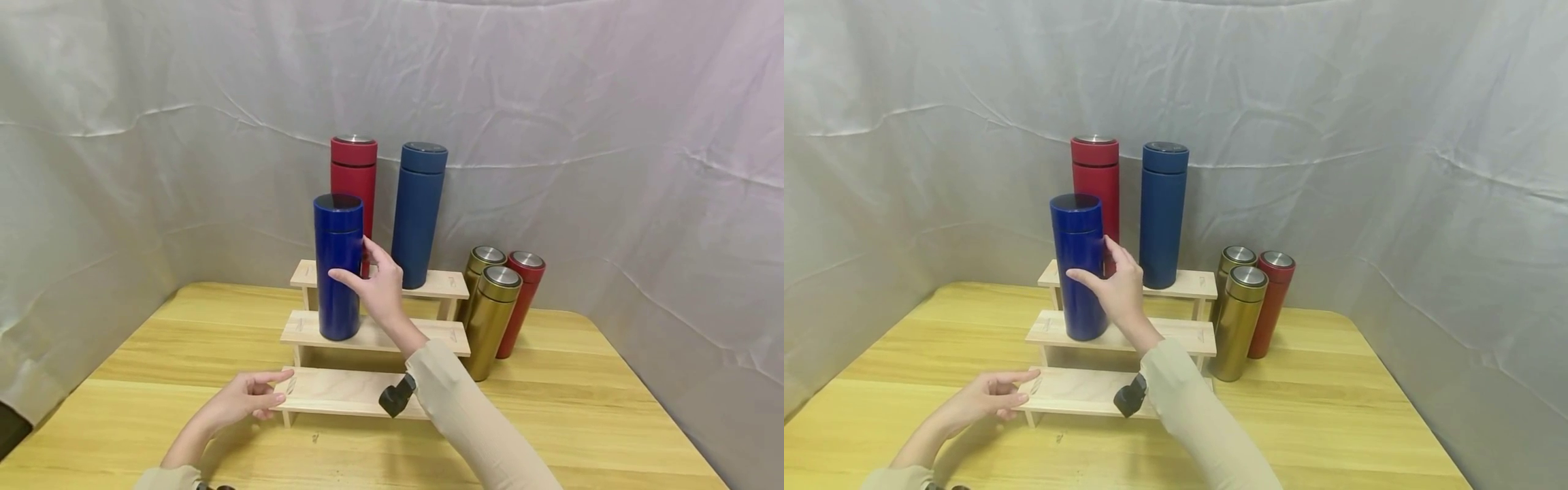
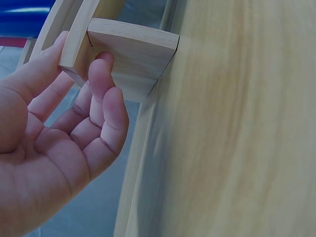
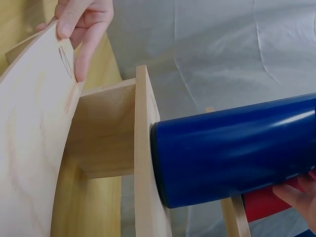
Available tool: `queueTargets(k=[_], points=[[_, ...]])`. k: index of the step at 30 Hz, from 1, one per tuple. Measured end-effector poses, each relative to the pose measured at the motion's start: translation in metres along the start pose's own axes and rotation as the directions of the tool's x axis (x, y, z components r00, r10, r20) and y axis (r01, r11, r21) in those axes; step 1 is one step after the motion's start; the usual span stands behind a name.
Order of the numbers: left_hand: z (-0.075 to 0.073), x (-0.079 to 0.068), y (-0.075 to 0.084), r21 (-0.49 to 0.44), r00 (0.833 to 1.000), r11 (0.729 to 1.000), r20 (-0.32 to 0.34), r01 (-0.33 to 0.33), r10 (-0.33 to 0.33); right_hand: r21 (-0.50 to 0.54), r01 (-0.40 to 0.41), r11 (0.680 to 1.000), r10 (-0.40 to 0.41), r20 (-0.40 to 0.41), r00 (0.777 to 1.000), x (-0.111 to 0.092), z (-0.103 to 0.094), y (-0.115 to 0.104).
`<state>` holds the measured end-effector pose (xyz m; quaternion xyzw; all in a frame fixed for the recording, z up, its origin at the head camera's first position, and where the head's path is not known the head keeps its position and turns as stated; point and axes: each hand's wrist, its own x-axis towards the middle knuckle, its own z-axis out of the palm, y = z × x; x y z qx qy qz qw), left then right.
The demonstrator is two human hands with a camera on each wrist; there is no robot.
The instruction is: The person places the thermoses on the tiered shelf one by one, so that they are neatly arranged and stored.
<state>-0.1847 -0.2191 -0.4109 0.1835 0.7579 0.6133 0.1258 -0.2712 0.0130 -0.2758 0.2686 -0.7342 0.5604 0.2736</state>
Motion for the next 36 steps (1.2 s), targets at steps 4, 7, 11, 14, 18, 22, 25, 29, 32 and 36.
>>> queueTargets(k=[4, 7, 11, 14, 18, 22, 25, 29, 32, 36], points=[[0.000, 0.000, 0.000, 0.000, 1.000, 1.000, 0.004, -0.003, 0.003, -0.019, 0.002, 1.000, -0.002, 0.017, 1.000, -0.001, -0.001, 0.000], [0.000, 0.000, 0.001, 0.000, 1.000, 1.000, 0.005, 0.002, -0.002, -0.021, -0.013, 1.000, 0.014, 0.036, 0.999, -0.001, -0.003, -0.001], [0.001, 0.000, 0.002, 0.001, 1.000, 1.000, 0.001, 0.005, -0.005, 0.008, -0.039, 0.999, 0.039, 0.054, 0.998, -0.002, -0.008, -0.001], [0.000, 0.000, 0.002, 0.000, 1.000, 1.000, 0.000, -0.001, 0.001, 0.024, -0.051, 0.998, 0.050, 0.056, 0.997, -0.002, -0.013, 0.000], [0.000, -0.001, 0.002, -0.006, 1.000, 1.000, 0.000, 0.001, -0.001, 0.048, -0.039, 0.998, 0.036, 0.059, 0.998, -0.004, -0.019, 0.003], [0.000, -0.001, 0.001, -0.017, 1.000, 1.000, 0.002, 0.004, -0.004, 0.076, -0.020, 0.997, 0.016, 0.056, 0.998, -0.006, -0.023, 0.005], [0.001, -0.001, 0.001, -0.018, 1.000, 1.000, 0.003, 0.003, -0.003, 0.095, -0.021, 0.995, 0.014, 0.068, 0.998, -0.009, -0.028, 0.001], [0.001, -0.001, 0.001, -0.015, 1.000, 1.000, 0.004, -0.003, 0.003, 0.087, -0.040, 0.995, 0.033, 0.082, 0.996, -0.015, -0.040, -0.019], [0.001, -0.001, 0.002, -0.013, 1.000, 1.000, 0.005, -0.004, 0.005, 0.067, -0.046, 0.997, 0.041, 0.066, 0.997, -0.018, -0.049, -0.027], [0.000, -0.001, 0.003, -0.011, 1.000, 1.000, 0.004, 0.004, -0.004, 0.066, -0.040, 0.997, 0.037, 0.051, 0.998, -0.022, -0.057, -0.026]])
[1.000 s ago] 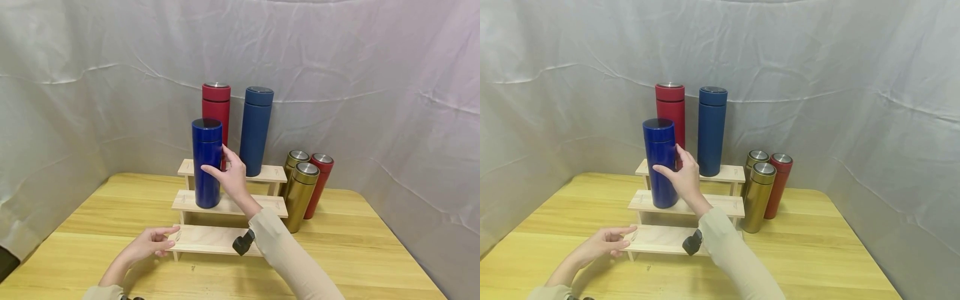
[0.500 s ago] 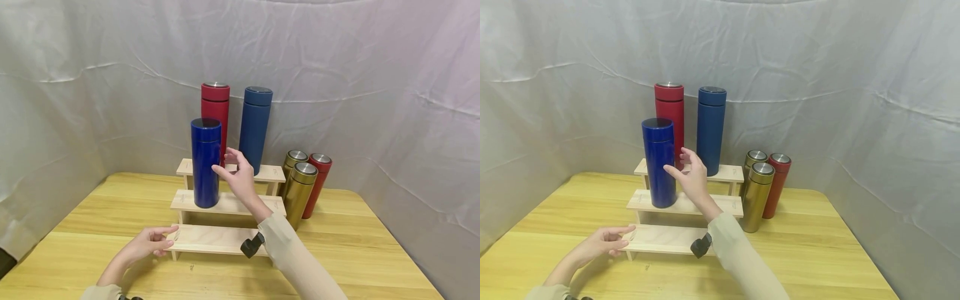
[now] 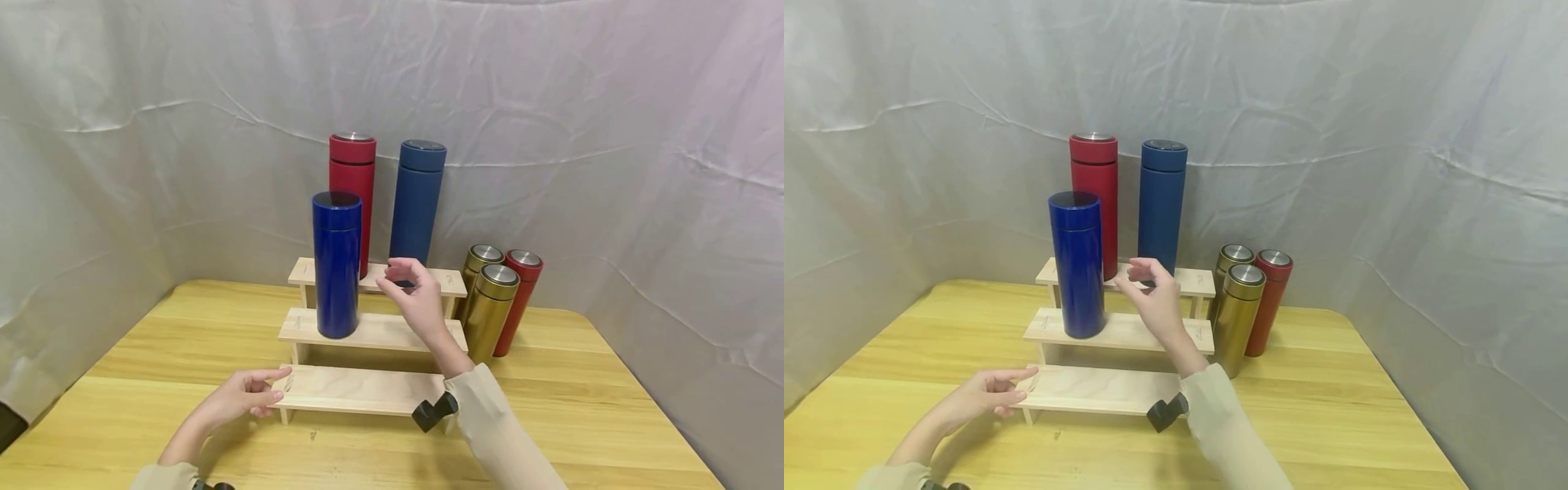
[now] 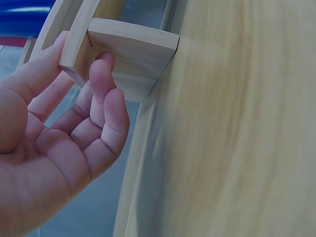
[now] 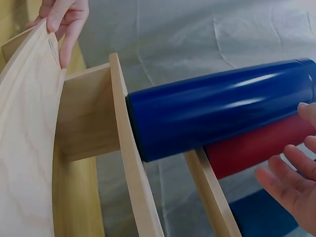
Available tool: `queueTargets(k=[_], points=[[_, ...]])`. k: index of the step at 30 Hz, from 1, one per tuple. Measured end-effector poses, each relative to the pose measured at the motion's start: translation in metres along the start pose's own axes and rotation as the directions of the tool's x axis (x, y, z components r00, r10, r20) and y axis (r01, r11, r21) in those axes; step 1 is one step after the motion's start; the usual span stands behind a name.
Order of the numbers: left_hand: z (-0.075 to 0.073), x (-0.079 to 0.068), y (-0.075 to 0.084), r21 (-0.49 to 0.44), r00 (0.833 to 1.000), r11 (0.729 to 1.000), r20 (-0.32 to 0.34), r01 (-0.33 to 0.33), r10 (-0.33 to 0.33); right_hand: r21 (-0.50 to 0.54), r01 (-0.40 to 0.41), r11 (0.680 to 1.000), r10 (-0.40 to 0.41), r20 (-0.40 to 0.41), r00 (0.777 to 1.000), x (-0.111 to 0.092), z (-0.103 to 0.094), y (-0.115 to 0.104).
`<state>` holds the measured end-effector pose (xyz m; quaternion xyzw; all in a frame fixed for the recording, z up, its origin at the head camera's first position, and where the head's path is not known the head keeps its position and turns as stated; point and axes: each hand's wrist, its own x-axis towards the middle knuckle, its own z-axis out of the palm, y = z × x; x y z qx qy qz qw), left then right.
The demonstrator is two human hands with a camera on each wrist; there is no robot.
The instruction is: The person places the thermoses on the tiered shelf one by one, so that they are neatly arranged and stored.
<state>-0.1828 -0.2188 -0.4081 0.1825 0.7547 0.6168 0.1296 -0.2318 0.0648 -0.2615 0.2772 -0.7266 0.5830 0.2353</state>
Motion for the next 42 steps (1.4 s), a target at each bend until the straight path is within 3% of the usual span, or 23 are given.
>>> queueTargets(k=[6, 11, 24, 30, 34, 38, 42], points=[[-0.001, 0.000, -0.001, 0.007, 1.000, 1.000, 0.000, -0.009, 0.009, 0.026, -0.005, 1.000, 0.004, 0.018, 1.000, -0.006, -0.008, 0.004], [-0.001, 0.001, -0.001, 0.007, 1.000, 1.000, 0.002, -0.006, 0.006, 0.027, -0.019, 0.999, 0.019, 0.020, 1.000, -0.009, -0.015, 0.024], [-0.001, 0.002, -0.002, 0.003, 1.000, 1.000, 0.011, -0.009, 0.009, 0.009, -0.047, 0.999, 0.048, -0.052, 0.998, -0.033, -0.040, 0.042], [-0.001, 0.001, -0.003, -0.010, 0.999, 0.999, 0.019, -0.038, 0.038, 0.070, 0.062, 0.996, -0.055, -0.101, 0.993, -0.035, -0.054, 0.052], [-0.001, 0.002, -0.004, -0.008, 0.999, 0.999, 0.019, -0.044, 0.045, 0.125, 0.143, 0.982, -0.125, -0.145, 0.982, -0.034, -0.066, 0.071], [-0.001, 0.002, -0.005, -0.009, 0.999, 0.999, 0.021, -0.046, 0.046, 0.081, 0.110, 0.991, -0.094, -0.182, 0.979, -0.035, -0.075, 0.072], [-0.001, 0.002, -0.004, -0.005, 0.999, 0.999, 0.021, -0.046, 0.046, 0.038, 0.030, 0.999, -0.021, -0.223, 0.975, -0.036, -0.080, 0.056]])
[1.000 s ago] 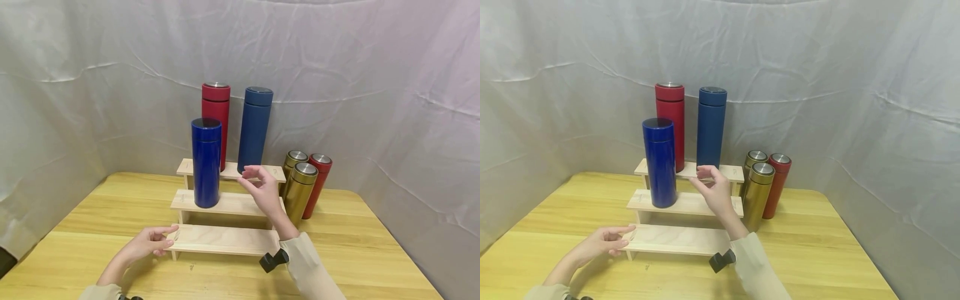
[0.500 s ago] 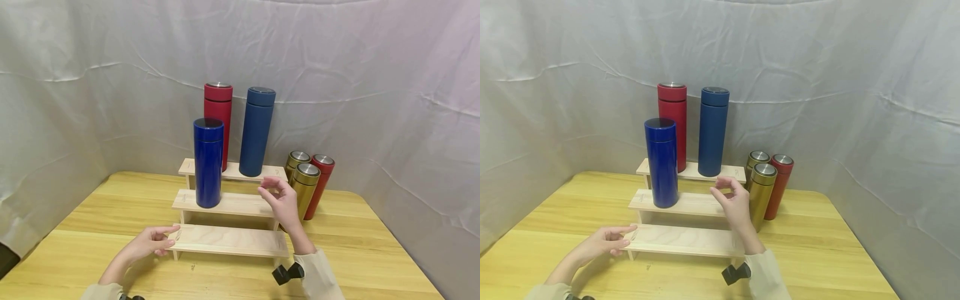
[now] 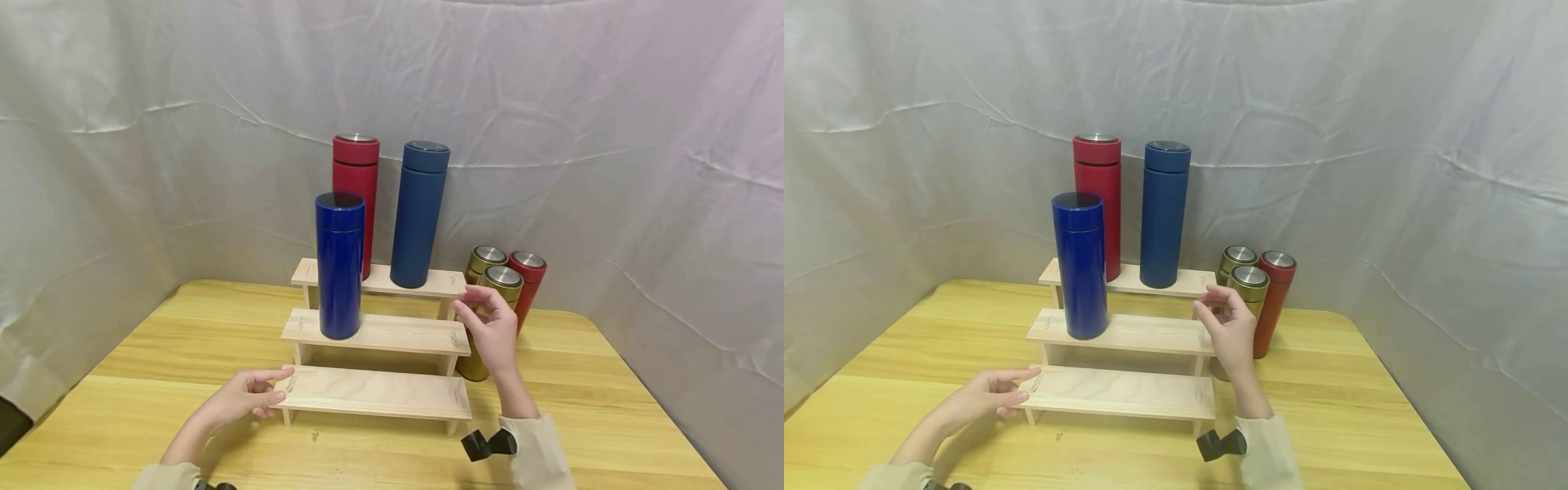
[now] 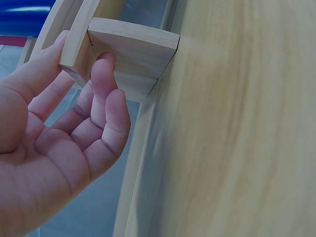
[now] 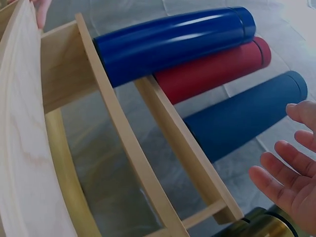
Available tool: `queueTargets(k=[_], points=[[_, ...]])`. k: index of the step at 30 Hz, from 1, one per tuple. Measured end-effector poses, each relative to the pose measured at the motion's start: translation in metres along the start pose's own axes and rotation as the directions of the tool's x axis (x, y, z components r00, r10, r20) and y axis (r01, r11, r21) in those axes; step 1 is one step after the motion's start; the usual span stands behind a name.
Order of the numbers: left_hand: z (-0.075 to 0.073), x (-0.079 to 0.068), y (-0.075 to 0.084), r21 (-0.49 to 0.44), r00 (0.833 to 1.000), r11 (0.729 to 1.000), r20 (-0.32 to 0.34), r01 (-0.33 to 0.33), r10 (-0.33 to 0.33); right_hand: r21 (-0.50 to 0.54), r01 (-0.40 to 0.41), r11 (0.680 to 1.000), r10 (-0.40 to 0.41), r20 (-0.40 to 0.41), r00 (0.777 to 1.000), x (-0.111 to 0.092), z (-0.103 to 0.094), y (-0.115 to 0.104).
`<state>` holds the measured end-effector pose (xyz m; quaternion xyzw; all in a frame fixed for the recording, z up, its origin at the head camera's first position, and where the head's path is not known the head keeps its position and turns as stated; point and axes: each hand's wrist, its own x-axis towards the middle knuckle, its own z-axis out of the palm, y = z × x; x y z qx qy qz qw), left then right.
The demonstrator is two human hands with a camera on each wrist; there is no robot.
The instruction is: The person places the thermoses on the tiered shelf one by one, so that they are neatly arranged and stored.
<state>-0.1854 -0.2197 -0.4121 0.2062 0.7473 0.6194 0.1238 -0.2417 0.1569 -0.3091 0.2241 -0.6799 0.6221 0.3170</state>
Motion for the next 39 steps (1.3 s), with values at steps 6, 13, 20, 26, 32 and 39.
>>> queueTargets(k=[6, 13, 20, 26, 32, 39], points=[[0.000, 0.000, 0.001, -0.005, 1.000, 1.000, -0.005, 0.005, -0.005, 0.049, -0.034, 0.998, 0.037, -0.061, 0.997, 0.001, -0.009, -0.002], [0.001, -0.001, 0.001, 0.003, 1.000, 1.000, -0.017, 0.020, -0.020, 0.076, 0.009, 0.997, -0.003, -0.086, 0.996, 0.003, -0.023, 0.013], [0.001, -0.001, 0.002, 0.005, 0.999, 1.000, -0.021, 0.027, -0.027, 0.162, 0.055, 0.985, -0.033, -0.134, 0.990, 0.003, -0.031, 0.009], [0.001, -0.002, 0.004, 0.009, 0.999, 0.999, -0.028, 0.037, -0.037, 0.308, 0.133, 0.942, -0.094, -0.137, 0.986, 0.009, -0.060, 0.076], [0.002, -0.001, 0.004, 0.017, 0.999, 0.999, -0.027, 0.034, -0.034, 0.128, 0.115, 0.985, -0.074, -0.286, 0.955, 0.007, -0.053, 0.047], [0.001, -0.002, 0.004, 0.028, 0.999, 0.999, -0.030, 0.031, -0.030, -0.088, 0.016, 0.996, -0.049, -0.384, 0.922, 0.004, -0.039, -0.002]])
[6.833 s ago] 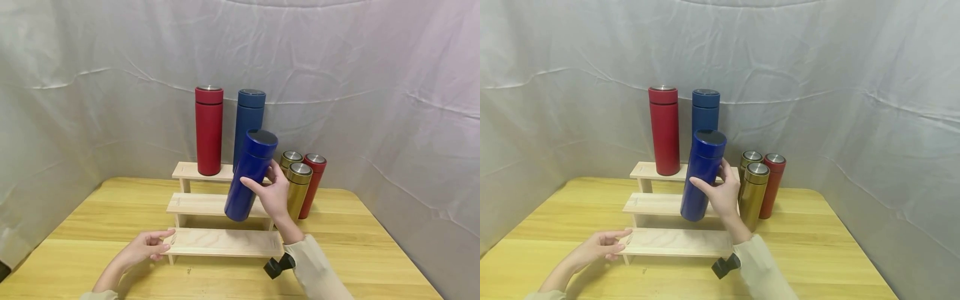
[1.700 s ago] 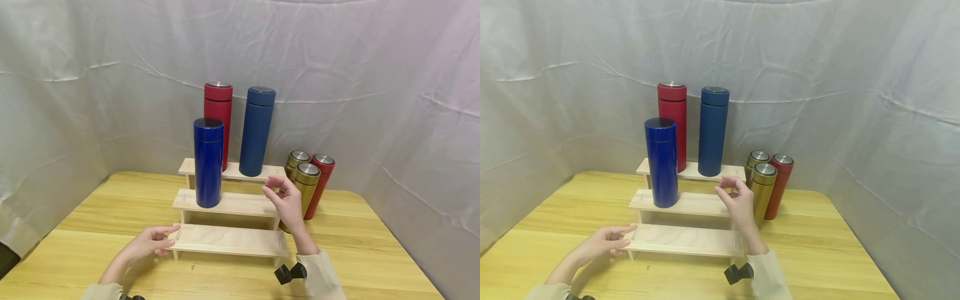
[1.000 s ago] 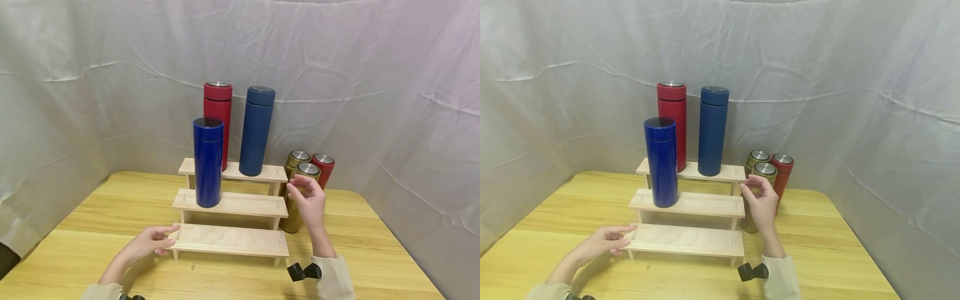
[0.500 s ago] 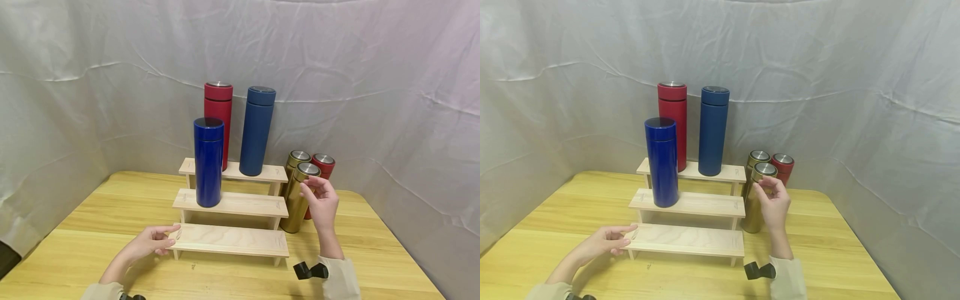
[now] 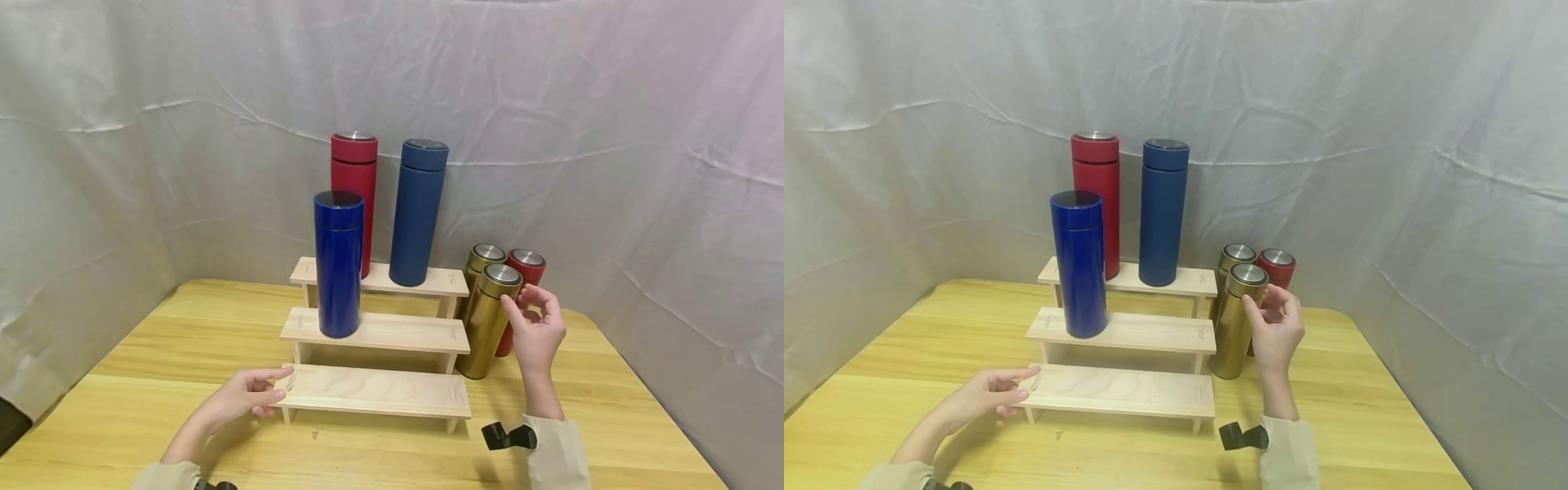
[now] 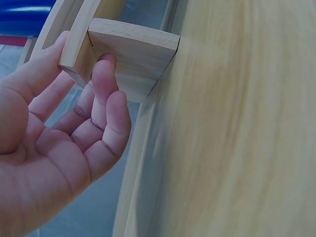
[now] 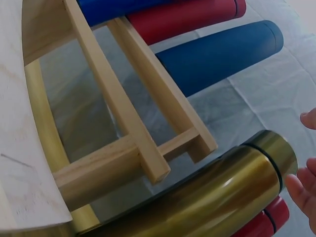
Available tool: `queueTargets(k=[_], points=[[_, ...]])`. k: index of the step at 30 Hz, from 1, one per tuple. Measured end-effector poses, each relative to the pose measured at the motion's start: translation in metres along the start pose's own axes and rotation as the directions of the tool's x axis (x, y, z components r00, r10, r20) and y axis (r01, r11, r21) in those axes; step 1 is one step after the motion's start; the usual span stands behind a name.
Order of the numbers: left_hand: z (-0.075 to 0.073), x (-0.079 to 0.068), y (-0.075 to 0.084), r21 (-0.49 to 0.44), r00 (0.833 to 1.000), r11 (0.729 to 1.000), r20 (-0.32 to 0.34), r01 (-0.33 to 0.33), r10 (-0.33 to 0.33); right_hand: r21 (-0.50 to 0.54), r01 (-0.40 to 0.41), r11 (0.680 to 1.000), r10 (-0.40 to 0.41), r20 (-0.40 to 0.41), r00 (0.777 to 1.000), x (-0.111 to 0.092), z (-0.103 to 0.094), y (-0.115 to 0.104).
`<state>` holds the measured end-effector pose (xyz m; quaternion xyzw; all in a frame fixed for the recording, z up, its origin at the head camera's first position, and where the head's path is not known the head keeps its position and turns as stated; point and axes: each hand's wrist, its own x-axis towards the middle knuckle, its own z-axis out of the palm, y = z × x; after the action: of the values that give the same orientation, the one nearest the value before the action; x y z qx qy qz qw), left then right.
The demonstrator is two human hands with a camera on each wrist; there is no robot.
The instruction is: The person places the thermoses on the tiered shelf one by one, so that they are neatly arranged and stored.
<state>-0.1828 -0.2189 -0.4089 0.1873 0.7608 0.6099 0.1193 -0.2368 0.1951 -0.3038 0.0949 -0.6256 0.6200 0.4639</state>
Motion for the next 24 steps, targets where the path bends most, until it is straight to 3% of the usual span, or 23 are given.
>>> queueTargets(k=[4, 11, 17, 24], points=[[-0.001, 0.000, 0.000, 0.001, 1.000, 1.000, -0.005, 0.004, -0.004, -0.078, -0.024, 0.997, 0.025, 0.009, 1.000, 0.000, 0.000, 0.002], [-0.001, 0.000, 0.000, -0.001, 1.000, 1.000, 0.002, 0.001, -0.001, -0.162, -0.128, 0.978, 0.142, 0.082, 0.986, 0.000, -0.005, 0.038], [0.000, 0.001, 0.000, 0.002, 1.000, 1.000, 0.006, -0.012, 0.012, -0.078, -0.128, 0.989, 0.137, 0.123, 0.983, -0.003, -0.008, 0.067], [0.000, 0.001, -0.001, 0.014, 1.000, 1.000, 0.004, -0.005, 0.005, 0.029, -0.151, 0.988, 0.141, 0.226, 0.964, -0.003, -0.012, 0.110]])
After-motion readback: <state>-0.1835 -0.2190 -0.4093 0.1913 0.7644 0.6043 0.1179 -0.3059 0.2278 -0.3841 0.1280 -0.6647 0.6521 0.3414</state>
